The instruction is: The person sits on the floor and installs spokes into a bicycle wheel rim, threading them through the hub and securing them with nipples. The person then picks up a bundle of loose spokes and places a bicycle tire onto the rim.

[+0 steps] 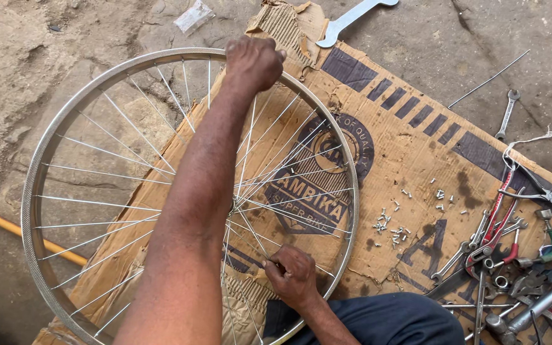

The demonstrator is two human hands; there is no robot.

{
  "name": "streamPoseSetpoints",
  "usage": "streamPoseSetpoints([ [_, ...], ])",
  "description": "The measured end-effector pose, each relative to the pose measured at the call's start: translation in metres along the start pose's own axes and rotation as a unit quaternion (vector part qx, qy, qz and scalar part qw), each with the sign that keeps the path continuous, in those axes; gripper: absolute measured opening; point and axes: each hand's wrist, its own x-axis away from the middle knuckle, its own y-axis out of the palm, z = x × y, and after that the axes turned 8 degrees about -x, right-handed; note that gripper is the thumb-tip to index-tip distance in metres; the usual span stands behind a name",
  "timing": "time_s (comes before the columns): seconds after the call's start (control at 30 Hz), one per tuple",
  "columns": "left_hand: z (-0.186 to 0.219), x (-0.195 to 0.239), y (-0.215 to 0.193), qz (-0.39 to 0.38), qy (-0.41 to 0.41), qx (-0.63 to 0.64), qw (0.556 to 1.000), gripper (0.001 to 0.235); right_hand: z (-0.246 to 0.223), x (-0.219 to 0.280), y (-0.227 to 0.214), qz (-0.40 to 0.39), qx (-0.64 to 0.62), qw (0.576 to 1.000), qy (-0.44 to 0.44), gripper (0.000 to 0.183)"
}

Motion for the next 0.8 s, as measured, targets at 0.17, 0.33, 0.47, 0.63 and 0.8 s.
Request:
streamPoseSetpoints([
  [0.17,-0.019,-0.024,0.02,0.03,0.003,0.079,0.996,0.029,0.0,-0.005,-0.003,0.001,-0.007,1.0,-0.007,0.023],
  [0.33,-0.086,-0.003,0.018,0.175,0.029,0.095,0.98,0.014,-0.004,-0.007,-0.004,0.008,-0.004,1.0,-0.009,0.022],
  [0.47,-0.117,0.021,-0.002,0.147,-0.033,0.149,0.977,0.014,-0.005,-0.005,-0.004,0.0,-0.012,1.0,-0.002,0.021],
  [0.63,-0.122,0.018,-0.009,0.119,-0.054,0.182,0.975,0.017,-0.001,-0.002,-0.001,-0.004,-0.019,1.0,0.01,0.02],
  [0.8,-0.121,0.008,-0.023,0.057,-0.092,0.138,0.984,0.017,-0.003,-0.003,-0.003,0.001,-0.008,0.999,-0.035,0.015],
])
